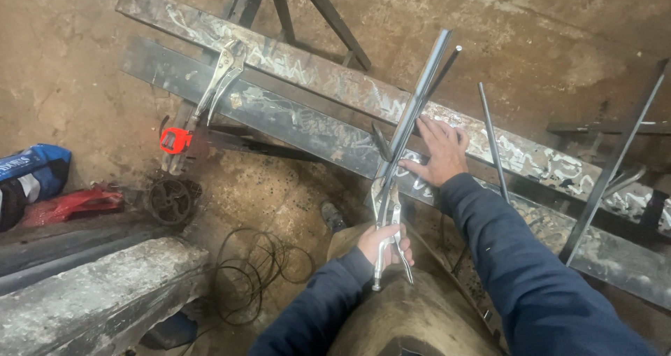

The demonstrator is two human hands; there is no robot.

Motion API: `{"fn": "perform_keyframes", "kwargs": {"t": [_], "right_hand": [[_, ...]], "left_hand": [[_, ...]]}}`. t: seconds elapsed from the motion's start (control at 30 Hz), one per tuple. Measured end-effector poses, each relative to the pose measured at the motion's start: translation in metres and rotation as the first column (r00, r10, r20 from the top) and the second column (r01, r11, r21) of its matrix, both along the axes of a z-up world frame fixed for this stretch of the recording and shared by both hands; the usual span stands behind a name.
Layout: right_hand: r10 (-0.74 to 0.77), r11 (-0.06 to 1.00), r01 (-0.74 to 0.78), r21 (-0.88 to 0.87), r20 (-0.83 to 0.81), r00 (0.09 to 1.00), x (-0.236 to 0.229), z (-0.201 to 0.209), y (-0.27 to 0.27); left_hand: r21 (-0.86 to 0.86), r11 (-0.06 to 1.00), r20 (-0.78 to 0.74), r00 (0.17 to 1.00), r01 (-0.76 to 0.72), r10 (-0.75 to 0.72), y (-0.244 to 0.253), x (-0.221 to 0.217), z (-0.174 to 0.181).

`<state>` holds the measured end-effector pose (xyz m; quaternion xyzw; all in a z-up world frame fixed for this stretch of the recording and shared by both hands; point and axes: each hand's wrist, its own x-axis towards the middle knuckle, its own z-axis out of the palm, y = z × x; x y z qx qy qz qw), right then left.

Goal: Clamping metal bars to a horizontal metal plate using locking pliers in preparation for assembly.

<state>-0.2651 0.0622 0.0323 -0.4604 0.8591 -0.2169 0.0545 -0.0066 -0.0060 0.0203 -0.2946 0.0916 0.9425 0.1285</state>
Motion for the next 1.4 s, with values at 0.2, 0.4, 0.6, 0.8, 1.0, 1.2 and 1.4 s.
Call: {"fn": "perform_keyframes", "kwargs": {"t": [0.2,0.4,0.6,0.8,1.0,1.2,1.4], "right_hand": [[-0.004,0.999,0.004,-0.040,0.011,1.000,0.002,0.001,0.001],[-0.011,1.000,0.011,-0.008,-0.018,1.000,0.002,0.000,0.000],[-0.003,1.000,0.003,-0.007,-0.007,1.000,0.002,0.000,0.001],[0.009,1.000,-0.009,-0.012,-0.032,0.999,0.000,-0.002,0.002],[0.000,0.999,-0.001,-0.047,-0.036,0.999,0.002,0.001,0.001],[0.001,0.999,-0.003,-0.037,-0.046,0.999,0.001,-0.002,0.001],[-0.003,1.000,0.003,-0.029,-0.023,1.000,0.003,0.001,0.000]], "left_hand": [[0.029,0.999,-0.019,1.000,0.021,-0.021,-0.002,0.000,-0.005],[0.025,0.999,-0.046,0.998,0.045,-0.044,-0.003,0.000,-0.005],[0.020,0.999,-0.037,0.998,0.043,-0.042,-0.003,-0.002,-0.004],[0.038,0.999,0.001,0.999,0.035,-0.035,-0.002,-0.004,0.005],[0.034,0.998,0.025,0.999,0.047,-0.048,-0.001,-0.005,0.005],[0.062,0.997,0.052,0.998,0.043,-0.047,0.000,-0.005,0.004],[0.143,0.989,0.000,0.999,0.033,-0.033,0.004,0.005,-0.026]]}}
